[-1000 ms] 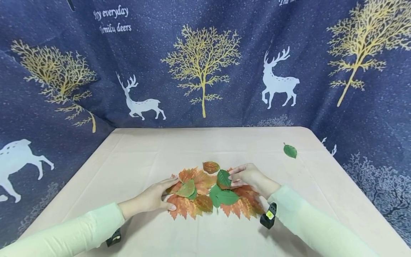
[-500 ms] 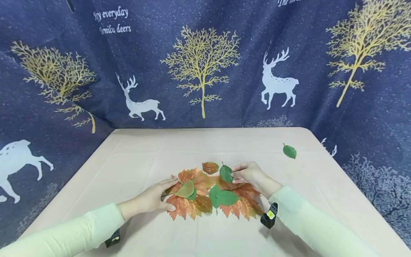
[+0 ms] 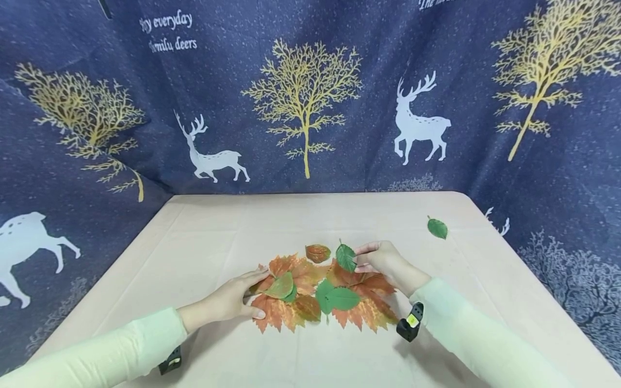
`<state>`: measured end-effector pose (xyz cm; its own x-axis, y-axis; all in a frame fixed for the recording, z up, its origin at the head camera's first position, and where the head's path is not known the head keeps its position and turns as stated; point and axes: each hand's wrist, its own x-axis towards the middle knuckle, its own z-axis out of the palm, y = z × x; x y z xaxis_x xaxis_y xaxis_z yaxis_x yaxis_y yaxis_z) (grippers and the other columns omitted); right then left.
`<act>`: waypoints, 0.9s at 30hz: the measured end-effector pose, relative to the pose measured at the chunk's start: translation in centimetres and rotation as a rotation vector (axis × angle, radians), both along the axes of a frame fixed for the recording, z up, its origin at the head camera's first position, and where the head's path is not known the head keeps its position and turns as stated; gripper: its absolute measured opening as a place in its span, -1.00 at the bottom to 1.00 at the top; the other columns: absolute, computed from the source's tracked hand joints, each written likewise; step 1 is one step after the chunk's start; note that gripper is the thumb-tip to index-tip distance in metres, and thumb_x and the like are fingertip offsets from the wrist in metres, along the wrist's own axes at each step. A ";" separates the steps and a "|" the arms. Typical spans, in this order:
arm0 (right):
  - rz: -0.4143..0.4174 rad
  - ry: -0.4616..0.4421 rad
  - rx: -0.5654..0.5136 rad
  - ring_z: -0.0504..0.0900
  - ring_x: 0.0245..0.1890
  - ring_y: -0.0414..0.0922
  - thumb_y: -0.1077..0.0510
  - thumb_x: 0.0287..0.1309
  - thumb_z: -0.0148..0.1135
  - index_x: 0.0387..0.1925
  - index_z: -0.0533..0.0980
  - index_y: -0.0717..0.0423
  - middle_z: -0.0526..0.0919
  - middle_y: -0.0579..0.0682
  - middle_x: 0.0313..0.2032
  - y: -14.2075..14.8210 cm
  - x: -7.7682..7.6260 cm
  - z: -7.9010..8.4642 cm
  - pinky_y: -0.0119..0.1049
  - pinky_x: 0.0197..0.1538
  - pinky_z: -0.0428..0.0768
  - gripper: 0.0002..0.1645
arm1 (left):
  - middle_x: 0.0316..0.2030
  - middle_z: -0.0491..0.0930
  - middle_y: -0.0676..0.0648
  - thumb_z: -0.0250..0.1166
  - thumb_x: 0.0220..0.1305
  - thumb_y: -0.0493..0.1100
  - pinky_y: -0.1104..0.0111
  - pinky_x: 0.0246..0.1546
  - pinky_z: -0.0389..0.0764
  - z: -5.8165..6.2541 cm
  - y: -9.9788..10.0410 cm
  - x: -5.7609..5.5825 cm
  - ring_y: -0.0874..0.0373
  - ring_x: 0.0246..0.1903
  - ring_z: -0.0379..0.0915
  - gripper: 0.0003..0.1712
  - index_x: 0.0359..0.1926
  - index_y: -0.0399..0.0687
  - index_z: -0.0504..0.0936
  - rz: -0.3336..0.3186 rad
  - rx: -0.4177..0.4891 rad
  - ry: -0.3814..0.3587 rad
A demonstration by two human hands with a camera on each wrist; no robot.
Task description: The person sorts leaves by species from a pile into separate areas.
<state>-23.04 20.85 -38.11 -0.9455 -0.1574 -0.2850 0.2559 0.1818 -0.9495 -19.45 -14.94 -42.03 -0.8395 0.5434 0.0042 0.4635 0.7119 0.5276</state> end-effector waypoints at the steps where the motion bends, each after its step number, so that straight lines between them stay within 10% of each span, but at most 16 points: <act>1: 0.000 0.005 0.000 0.69 -0.40 -0.20 0.43 0.23 0.10 0.13 0.34 0.58 0.55 0.12 -0.11 0.1 0.0 0.0 -0.31 -0.13 0.72 -0.55 | 0.39 0.22 -0.32 0.52 -0.05 0.04 -0.13 0.35 0.23 0.0 0.0 0.0 -0.28 0.37 0.15 0.06 0.39 -0.32 0.25 0.000 0.003 -0.001; 27: -0.043 0.009 -0.009 0.69 -0.47 -0.24 0.41 0.23 0.11 0.14 0.32 0.58 0.61 -0.07 -0.39 3.0 -1.1 1.5 -0.41 -0.18 0.70 -0.53 | 0.39 0.23 -0.32 0.52 -0.05 0.06 -0.11 0.35 0.23 0.1 0.0 0.2 -0.28 0.37 0.15 0.06 0.38 -0.32 0.26 0.017 -0.006 -0.004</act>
